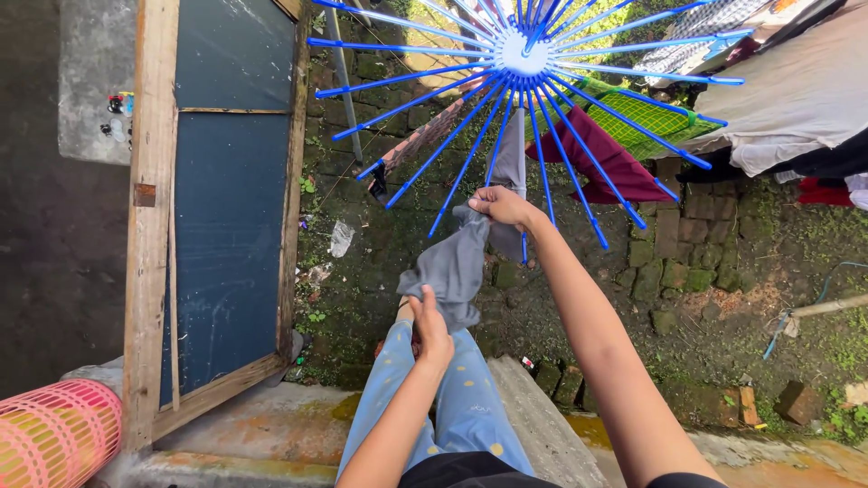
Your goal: Hanging wet laundry from a basket onto a circular drying rack
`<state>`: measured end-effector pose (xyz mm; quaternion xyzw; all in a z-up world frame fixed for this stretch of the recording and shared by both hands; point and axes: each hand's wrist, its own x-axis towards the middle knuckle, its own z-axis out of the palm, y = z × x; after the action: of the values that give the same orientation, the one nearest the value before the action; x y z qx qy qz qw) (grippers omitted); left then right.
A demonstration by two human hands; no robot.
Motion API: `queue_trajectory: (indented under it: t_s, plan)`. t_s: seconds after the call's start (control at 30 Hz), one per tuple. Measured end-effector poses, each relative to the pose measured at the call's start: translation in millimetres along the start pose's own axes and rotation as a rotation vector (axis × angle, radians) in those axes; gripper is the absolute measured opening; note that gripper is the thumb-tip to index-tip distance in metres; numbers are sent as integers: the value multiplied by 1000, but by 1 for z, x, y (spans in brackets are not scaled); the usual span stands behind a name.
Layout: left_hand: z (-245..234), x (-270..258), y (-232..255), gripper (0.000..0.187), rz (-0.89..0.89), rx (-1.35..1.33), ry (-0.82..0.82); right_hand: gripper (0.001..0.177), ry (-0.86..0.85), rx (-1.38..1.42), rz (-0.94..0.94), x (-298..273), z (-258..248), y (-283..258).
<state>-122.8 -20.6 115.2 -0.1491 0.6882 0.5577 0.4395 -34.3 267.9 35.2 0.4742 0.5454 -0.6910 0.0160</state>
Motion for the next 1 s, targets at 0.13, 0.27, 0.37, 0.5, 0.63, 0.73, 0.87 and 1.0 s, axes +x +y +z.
queue_trajectory:
  t_s: [0.13,0.27,0.37,0.5,0.63,0.73,0.87,1.0]
  plan:
    - [37,-30,23,94,-217,-169,-199,22,56,-18,78,4,-14,18]
    - [64,-11,-13,43,-525,-586,-370,28,169,69,175,-9,-15,13]
    - [80,-7,-23,43,-469,-544,-438,27,194,47,114,22,-19,46]
    - [93,-2,-33,49,-202,-354,-382,24,263,-98,-28,25,-27,48]
    - [95,33,-49,50,-155,-276,-339,20,364,-49,-79,29,-39,28]
    - [101,27,-20,49,-180,-290,-348,19,457,-142,-148,25,-57,2]
    - [119,20,-4,51,-207,-348,-430,16,608,-129,-151,39,-85,-6]
    - [140,103,-103,39,-228,-372,-391,13,671,-199,-43,50,-101,-9]
